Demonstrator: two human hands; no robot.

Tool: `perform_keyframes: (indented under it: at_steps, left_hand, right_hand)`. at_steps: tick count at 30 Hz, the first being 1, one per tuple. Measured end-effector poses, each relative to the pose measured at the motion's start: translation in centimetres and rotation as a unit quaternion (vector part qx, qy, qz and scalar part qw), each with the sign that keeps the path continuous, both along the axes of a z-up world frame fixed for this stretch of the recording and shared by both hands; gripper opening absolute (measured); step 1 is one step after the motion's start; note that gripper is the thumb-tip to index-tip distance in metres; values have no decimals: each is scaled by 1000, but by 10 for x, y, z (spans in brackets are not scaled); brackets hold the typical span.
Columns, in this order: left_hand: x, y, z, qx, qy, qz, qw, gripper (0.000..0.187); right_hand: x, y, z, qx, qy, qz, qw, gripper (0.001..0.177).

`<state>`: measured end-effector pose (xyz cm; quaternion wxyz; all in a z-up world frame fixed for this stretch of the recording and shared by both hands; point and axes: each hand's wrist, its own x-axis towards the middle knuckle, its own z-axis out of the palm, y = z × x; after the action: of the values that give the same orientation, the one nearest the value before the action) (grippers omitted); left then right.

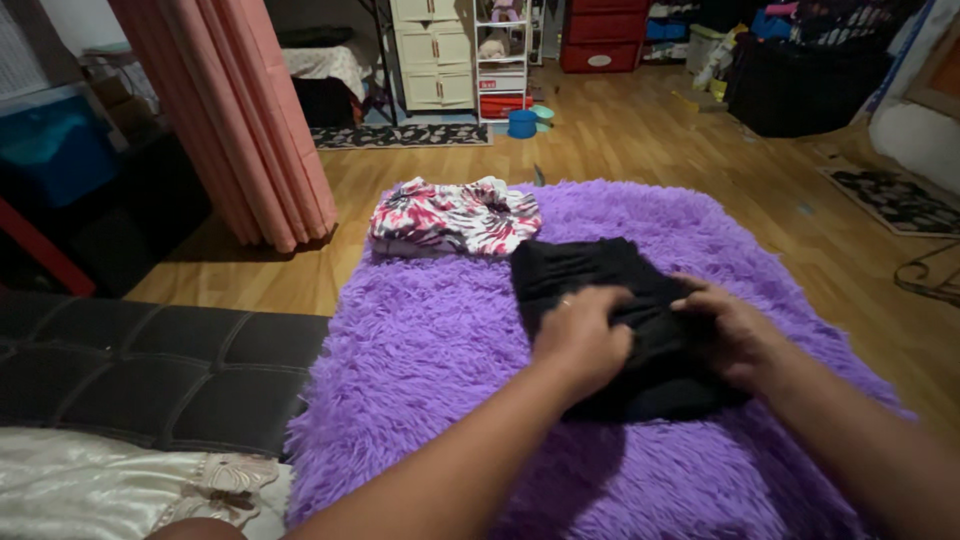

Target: The person folds several garments one by one on a purple rug. They pick up a white pair of shorts, fold them neatly, then fold a patterned top, followed by black shorts, and finally a maroon garment. Each item is folded and placed on the rug.

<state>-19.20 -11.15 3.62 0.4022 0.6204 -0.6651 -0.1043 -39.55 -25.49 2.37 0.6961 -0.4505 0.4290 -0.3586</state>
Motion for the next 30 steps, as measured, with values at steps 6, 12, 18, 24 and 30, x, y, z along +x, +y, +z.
perform_keyframes:
  at_steps: [6, 12, 18, 24, 30]
  left_hand:
    - [30, 20, 0, 152, -172, -8, 973, 67]
    - [53, -3, 0, 201, -151, 14, 968, 54]
    - [86, -42, -11, -44, -290, 8, 956, 55]
    - [97, -73, -16, 120, -288, -16, 950, 63]
    - [118, -115, 0, 185, -124, 145, 964, 50]
  right_hand:
    - [8, 17, -2, -204, 414, -120, 879, 71]
    - [37, 73, -5, -596, 468, -126, 640, 65]
    - [74, 117, -11, -546, 510, 68, 661, 64]
    - [71, 126, -8, -486, 534, 139, 678, 62]
    - [73, 141, 5, -486, 541, 182, 662, 91]
